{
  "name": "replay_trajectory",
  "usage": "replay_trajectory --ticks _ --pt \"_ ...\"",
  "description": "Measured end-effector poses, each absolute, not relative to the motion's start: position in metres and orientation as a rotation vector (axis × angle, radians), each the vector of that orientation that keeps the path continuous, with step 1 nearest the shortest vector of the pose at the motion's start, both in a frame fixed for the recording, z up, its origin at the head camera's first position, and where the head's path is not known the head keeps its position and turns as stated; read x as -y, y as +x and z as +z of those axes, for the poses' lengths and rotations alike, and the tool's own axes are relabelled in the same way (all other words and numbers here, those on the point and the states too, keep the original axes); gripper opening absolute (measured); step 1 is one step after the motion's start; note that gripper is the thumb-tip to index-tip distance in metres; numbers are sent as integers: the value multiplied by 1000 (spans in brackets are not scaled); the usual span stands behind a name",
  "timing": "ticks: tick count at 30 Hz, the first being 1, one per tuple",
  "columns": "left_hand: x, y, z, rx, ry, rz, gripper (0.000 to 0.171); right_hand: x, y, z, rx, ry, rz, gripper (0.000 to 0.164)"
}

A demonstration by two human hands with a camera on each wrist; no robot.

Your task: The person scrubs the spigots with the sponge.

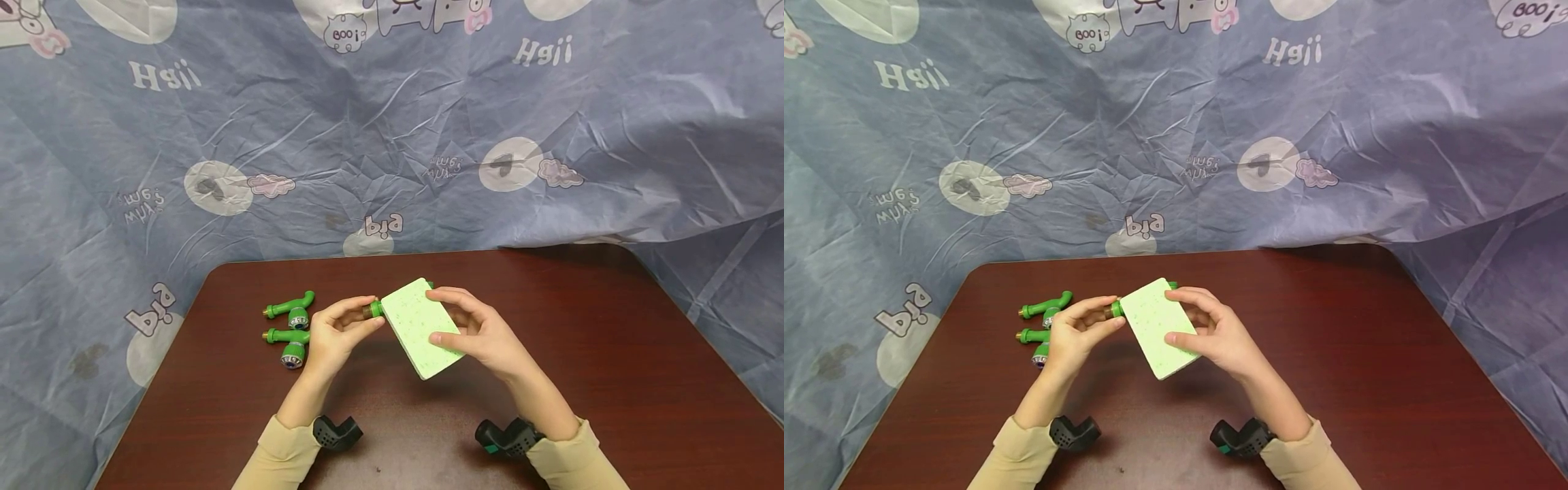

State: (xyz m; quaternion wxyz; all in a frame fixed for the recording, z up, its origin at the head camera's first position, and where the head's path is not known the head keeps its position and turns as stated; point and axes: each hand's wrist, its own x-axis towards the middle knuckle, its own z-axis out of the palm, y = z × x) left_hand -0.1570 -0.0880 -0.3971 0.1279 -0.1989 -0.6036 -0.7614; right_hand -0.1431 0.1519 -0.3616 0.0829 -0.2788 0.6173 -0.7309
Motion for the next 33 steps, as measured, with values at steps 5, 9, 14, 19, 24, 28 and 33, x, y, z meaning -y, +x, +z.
replay_trajectory --ticks 5,9,14,19,24,28,33 --pt "89 -157 -397 1747 -592 -2193 36 -157 -145 -360 -1830 -895 -2145 55" --pt "90 -159 -399 1748 -598 -2165 36 -164 -146 -356 -1825 -925 -2097 57" --pt "91 -159 -398 1725 -610 -2160 36 -172 -148 -355 -1852 -938 -2069 58" --pt "91 -159 -397 1722 -607 -2164 36 -177 -151 -355 -1874 -954 -2067 57" --pt "92 -160 -398 1734 -608 -2162 36 -180 -153 -355 -1888 -936 -2082 56" --pt "92 -160 -398 1734 -619 -2164 36 -182 -155 -356 -1911 -931 -2102 55" --pt "90 -158 -397 1753 -598 -2175 36 -182 -154 -355 -1933 -864 -2144 54"
